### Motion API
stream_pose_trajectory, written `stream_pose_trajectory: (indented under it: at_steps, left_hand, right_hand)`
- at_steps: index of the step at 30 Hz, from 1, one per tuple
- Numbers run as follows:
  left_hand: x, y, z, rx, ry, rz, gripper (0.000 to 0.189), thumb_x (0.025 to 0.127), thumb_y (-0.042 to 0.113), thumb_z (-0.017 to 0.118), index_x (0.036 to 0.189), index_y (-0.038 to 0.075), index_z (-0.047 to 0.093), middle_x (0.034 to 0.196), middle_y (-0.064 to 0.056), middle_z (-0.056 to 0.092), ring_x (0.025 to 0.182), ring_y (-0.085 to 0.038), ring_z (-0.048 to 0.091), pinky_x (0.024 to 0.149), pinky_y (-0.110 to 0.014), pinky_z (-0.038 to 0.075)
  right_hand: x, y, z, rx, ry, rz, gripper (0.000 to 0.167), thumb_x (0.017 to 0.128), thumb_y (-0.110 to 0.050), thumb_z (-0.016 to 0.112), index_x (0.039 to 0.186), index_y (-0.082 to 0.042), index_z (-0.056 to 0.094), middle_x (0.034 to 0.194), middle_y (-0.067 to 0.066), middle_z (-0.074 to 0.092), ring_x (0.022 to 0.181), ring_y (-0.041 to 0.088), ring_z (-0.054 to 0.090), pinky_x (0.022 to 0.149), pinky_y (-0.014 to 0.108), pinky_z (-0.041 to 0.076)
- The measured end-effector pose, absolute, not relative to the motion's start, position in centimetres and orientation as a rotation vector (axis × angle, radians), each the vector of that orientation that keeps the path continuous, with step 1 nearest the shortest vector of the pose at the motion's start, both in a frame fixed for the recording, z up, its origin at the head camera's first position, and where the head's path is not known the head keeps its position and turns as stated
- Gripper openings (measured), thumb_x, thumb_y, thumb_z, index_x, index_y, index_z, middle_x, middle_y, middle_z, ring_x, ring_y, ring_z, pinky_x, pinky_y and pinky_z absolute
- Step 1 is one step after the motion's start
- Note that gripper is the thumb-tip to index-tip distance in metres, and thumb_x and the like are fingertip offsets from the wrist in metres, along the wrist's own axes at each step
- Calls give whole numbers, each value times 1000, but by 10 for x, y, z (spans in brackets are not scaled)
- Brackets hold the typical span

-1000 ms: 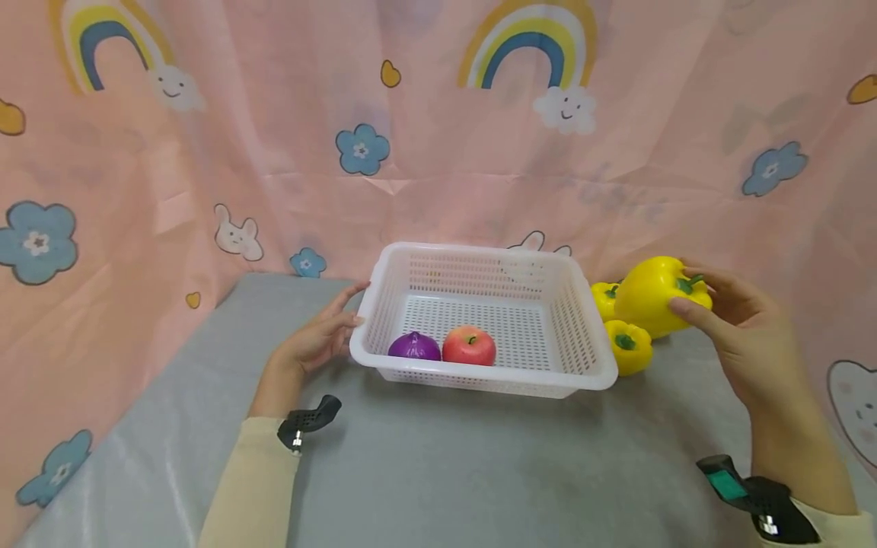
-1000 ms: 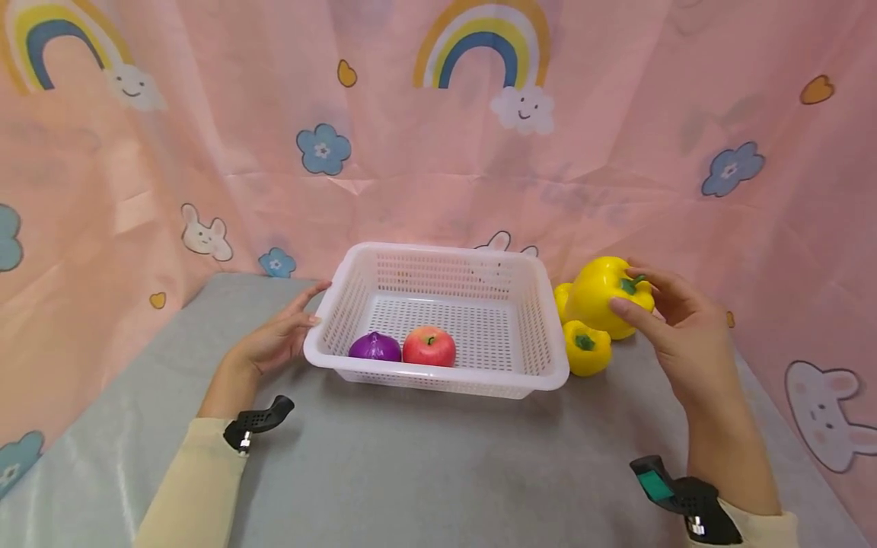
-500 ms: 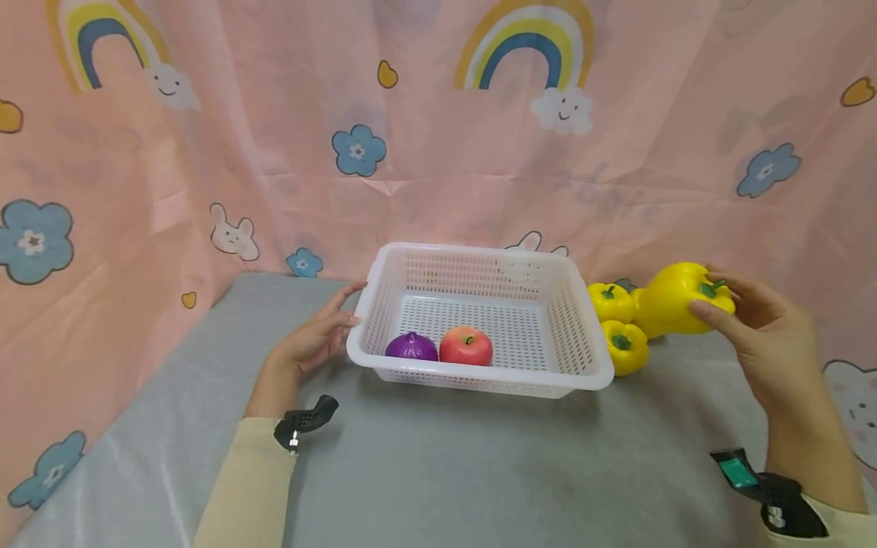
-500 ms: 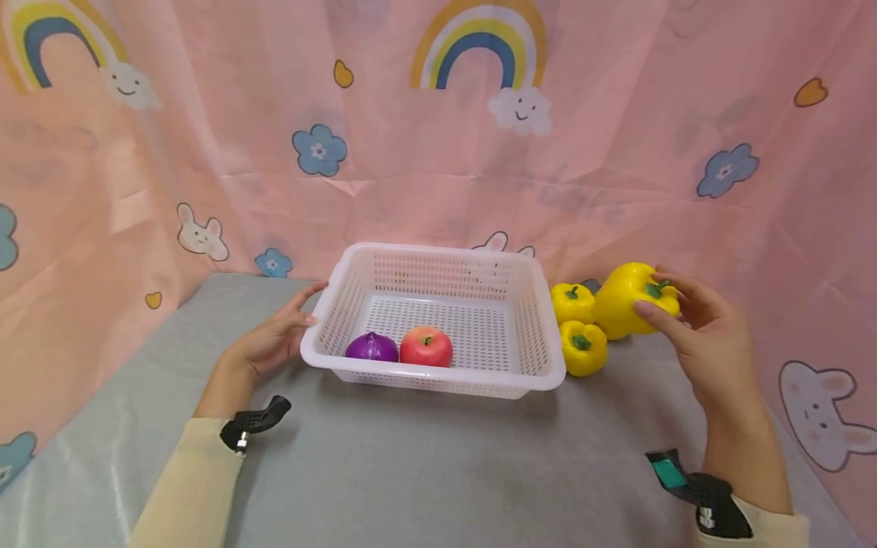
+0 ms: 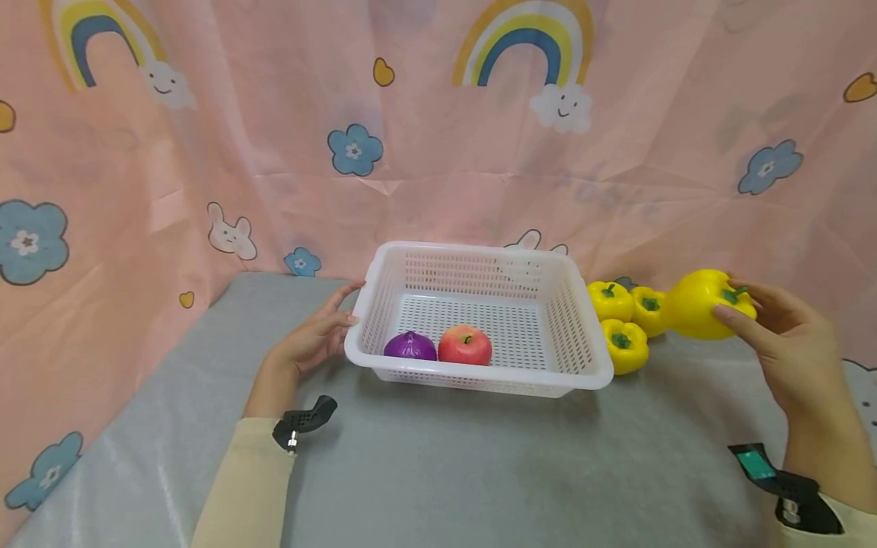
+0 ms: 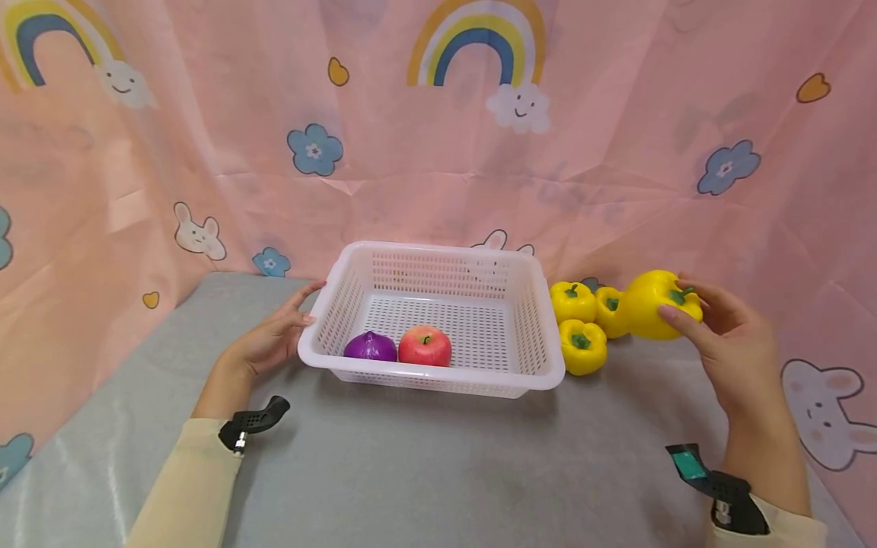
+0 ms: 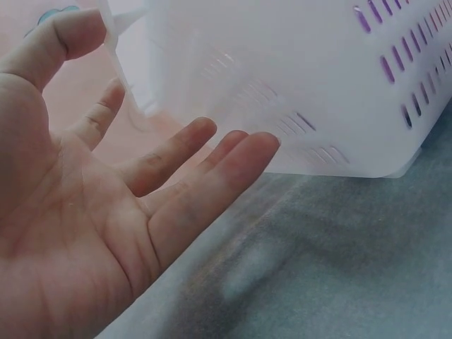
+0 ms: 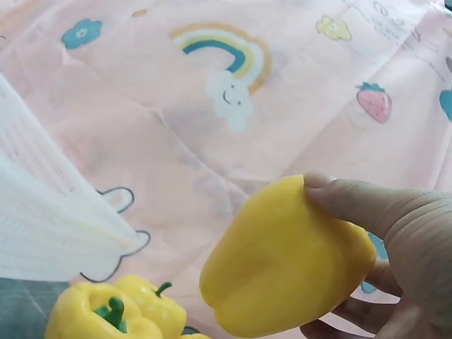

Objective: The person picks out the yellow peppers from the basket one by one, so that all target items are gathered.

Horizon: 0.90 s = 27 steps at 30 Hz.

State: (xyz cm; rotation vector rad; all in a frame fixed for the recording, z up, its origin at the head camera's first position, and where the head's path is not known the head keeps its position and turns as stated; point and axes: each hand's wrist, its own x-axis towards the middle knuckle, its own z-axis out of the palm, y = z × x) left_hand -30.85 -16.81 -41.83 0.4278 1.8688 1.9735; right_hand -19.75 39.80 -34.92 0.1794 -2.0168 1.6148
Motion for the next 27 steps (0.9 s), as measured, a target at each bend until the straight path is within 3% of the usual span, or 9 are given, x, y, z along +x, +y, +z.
stream_pose_trajectory:
  at_steps: [18,27]
  left_hand:
    - [-310,-169,-421,420,1900,1976,74,97,13,50,160,29,14,136,-7,50,103,-13,70,83,-36,64]
    - [-310,-168,-421,399,1912,1982,69,97,14,52,156,35,22,137,-8,50,103,-12,70,84,-35,63]
  right_hand:
    - [-206,414,-366,-38,-2264,1465,47,95,-10,67,141,-10,58,125,-27,55,107,-9,53,82,-4,45]
    - [-210,424,-378,-238,-2446,1303,55,96,-33,66,148,-20,52,154,-16,45,109,-10,45,79,-5,43]
